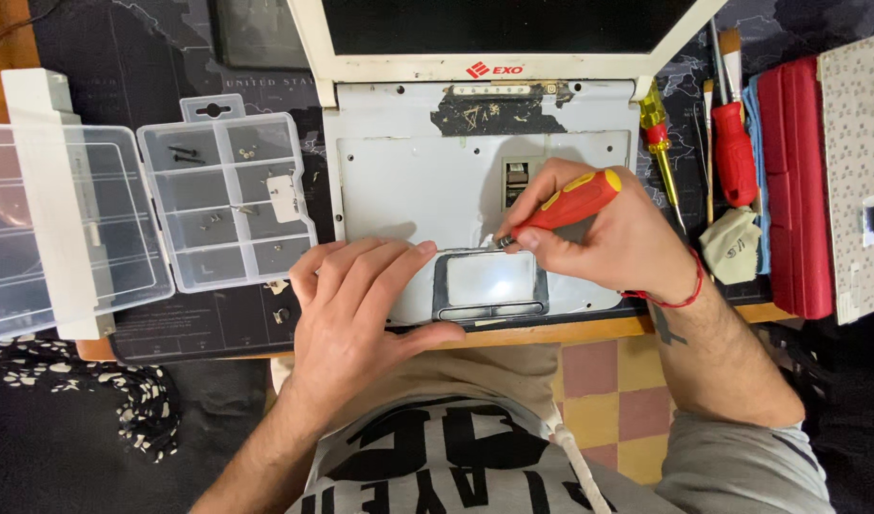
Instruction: The person opens a white laptop and uses a yellow screwdriver to remove screws from the palm rest area. They then switch to a red screwdriver to continue removing screws from the same area.
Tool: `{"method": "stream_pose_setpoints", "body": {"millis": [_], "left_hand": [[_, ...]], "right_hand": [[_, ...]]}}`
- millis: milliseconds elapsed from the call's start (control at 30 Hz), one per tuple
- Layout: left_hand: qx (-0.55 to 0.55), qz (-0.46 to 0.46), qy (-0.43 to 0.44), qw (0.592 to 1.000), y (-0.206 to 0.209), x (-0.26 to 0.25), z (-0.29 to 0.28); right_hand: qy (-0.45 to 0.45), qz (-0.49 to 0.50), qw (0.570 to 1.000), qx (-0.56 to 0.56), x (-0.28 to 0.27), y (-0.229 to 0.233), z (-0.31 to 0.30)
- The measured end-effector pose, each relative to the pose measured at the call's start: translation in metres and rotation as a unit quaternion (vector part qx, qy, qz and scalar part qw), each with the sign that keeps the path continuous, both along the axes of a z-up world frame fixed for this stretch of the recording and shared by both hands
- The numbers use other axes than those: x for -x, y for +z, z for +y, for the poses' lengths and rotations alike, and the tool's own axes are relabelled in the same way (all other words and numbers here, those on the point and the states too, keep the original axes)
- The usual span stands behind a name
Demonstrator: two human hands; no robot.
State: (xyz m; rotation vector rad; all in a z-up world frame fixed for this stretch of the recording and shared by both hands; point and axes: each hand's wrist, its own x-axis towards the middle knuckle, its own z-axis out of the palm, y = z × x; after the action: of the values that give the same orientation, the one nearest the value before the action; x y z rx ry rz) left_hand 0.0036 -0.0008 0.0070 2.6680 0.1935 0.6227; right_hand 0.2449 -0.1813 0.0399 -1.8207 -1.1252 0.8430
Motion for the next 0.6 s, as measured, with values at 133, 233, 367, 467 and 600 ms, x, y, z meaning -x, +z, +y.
{"method": "stream_pose_setpoints", "body": {"millis": [133,233,367,467,600], "left_hand": [[0.001,0.006,-0.004,1.000,-0.0014,0.0007,0.0009],[0.013,0.010,-0.005,1.000,-0.0010,0.0007,0.0007],[0.003,0.007,0.003,1.000,-0.0015,0.0005,-0.0005],[0.001,0.005,0.004,1.000,-0.0044,0.0011,-0.0015],[0.003,0.010,0.001,1.000,-0.0081,0.0030,-0.0024]], "right_hand": [[-0.001,-0.007,1.000,0.009,-0.0009,-0.0006,-0.0006],[-0.004,-0.006,1.000,0.022,-0.0005,-0.0001,-0.0008],[0.007,0.002,1.000,0.021,-0.0019,0.0004,0.0013],[0.026,0.007,0.999,0.019,-0.0034,0.0009,0.0024],[0.053,-0.014,0.998,0.016,-0.0057,0.0010,0.0045]]}}
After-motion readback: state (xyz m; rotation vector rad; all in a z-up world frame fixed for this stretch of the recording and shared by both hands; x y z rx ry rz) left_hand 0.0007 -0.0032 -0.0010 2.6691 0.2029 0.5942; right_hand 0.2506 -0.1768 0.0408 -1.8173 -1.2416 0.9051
